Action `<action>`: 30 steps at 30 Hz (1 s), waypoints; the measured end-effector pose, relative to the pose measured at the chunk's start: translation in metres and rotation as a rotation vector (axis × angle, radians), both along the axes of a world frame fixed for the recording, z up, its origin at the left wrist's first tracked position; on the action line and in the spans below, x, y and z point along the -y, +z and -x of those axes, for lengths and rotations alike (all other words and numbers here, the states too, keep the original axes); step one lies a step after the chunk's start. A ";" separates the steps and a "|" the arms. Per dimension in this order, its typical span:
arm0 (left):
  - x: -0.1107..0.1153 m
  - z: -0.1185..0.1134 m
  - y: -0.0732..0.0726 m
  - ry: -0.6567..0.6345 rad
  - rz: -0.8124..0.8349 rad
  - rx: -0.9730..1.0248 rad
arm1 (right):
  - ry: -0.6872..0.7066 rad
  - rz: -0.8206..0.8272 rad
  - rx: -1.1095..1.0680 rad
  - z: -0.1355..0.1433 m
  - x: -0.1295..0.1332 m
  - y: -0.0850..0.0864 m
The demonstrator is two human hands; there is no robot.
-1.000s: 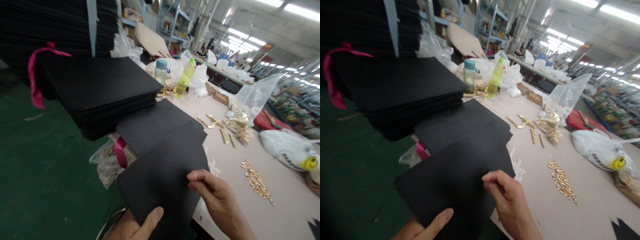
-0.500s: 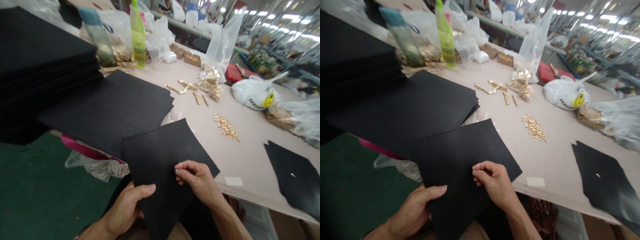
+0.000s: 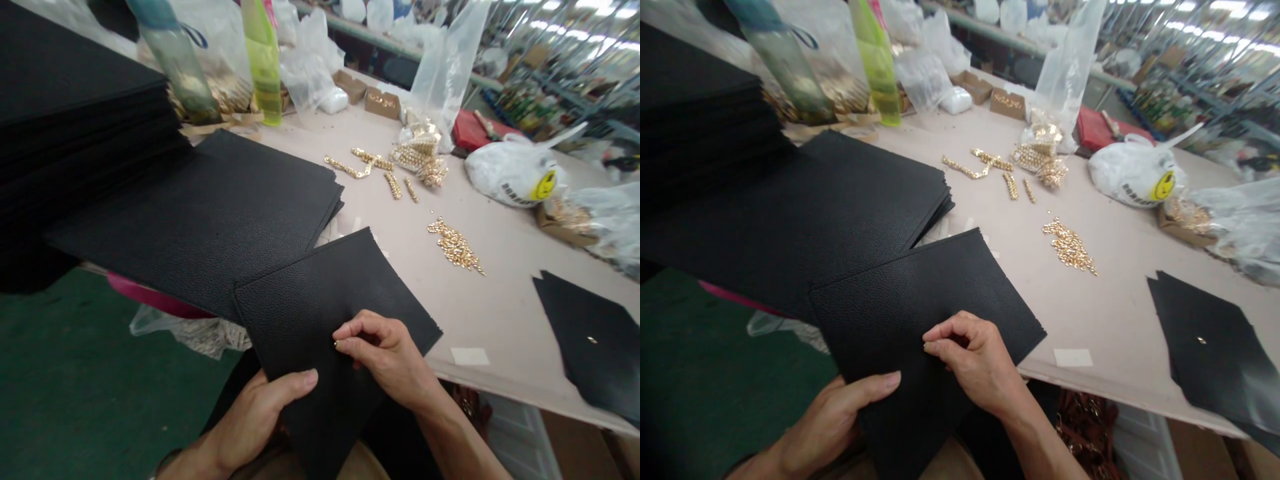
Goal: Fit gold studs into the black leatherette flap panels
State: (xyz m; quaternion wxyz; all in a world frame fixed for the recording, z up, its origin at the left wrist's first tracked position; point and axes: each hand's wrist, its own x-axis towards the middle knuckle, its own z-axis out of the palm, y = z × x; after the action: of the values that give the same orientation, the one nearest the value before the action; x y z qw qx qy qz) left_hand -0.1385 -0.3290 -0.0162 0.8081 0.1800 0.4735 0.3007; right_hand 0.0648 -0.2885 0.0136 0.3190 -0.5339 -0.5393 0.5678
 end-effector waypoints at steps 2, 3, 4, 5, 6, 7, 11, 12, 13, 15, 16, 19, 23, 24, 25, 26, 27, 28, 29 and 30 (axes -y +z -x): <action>-0.001 0.001 -0.001 -0.036 -0.049 -0.016 | 0.005 -0.027 0.034 0.000 0.000 0.002; -0.001 0.001 -0.001 -0.053 -0.077 -0.028 | 0.007 -0.041 0.053 0.000 0.000 0.002; -0.001 0.001 -0.001 -0.066 -0.105 -0.042 | 0.012 -0.052 0.069 0.000 -0.001 0.003; -0.001 0.001 0.000 -0.079 -0.135 -0.060 | 0.015 -0.053 0.077 0.000 -0.001 0.003; -0.001 0.001 0.001 -0.090 -0.160 -0.083 | 0.012 -0.039 0.076 -0.001 -0.001 0.004; -0.001 0.001 0.002 -0.103 -0.175 -0.109 | 0.004 -0.014 0.067 -0.001 -0.002 0.004; -0.001 0.002 0.007 -0.163 -0.217 -0.224 | -0.020 0.075 0.028 -0.003 -0.003 0.003; -0.002 0.002 0.008 -0.177 -0.236 -0.251 | -0.017 0.074 0.030 -0.004 -0.003 0.003; -0.002 0.002 0.009 -0.189 -0.254 -0.271 | -0.013 0.071 0.033 -0.005 -0.004 0.003; -0.004 0.002 0.011 -0.207 -0.269 -0.283 | -0.003 0.061 0.034 -0.006 -0.004 0.003; -0.004 0.001 0.012 -0.221 -0.267 -0.271 | 0.004 0.052 0.037 -0.007 -0.004 0.003; -0.006 -0.001 0.015 -0.254 -0.260 -0.281 | 0.024 0.003 0.069 -0.009 -0.006 0.003; -0.007 -0.005 0.026 -0.257 -0.268 -0.380 | 0.057 -0.067 0.067 -0.010 -0.009 0.006; -0.008 -0.006 0.029 -0.252 -0.262 -0.395 | 0.062 -0.071 0.056 -0.010 -0.009 0.007; -0.008 -0.008 0.032 -0.245 -0.251 -0.405 | 0.061 -0.066 0.046 -0.011 -0.009 0.007; -0.008 -0.008 0.034 -0.240 -0.237 -0.409 | 0.053 -0.058 0.039 -0.011 -0.009 0.008; -0.008 -0.009 0.035 -0.243 -0.224 -0.407 | 0.042 -0.047 0.038 -0.012 -0.008 0.008; -0.007 -0.009 0.034 -0.257 -0.219 -0.400 | 0.027 -0.032 0.043 -0.012 -0.007 0.008; -0.007 -0.008 0.032 -0.272 -0.234 -0.393 | 0.010 -0.009 0.048 -0.013 -0.007 0.007; -0.006 -0.007 0.030 -0.284 -0.270 -0.389 | -0.007 0.020 0.048 -0.012 -0.007 0.006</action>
State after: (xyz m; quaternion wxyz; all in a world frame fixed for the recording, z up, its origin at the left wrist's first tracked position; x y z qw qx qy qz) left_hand -0.1312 -0.3230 0.0134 0.7046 0.4052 0.5454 0.2047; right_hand 0.0772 -0.2817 0.0200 0.3025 -0.5523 -0.5392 0.5592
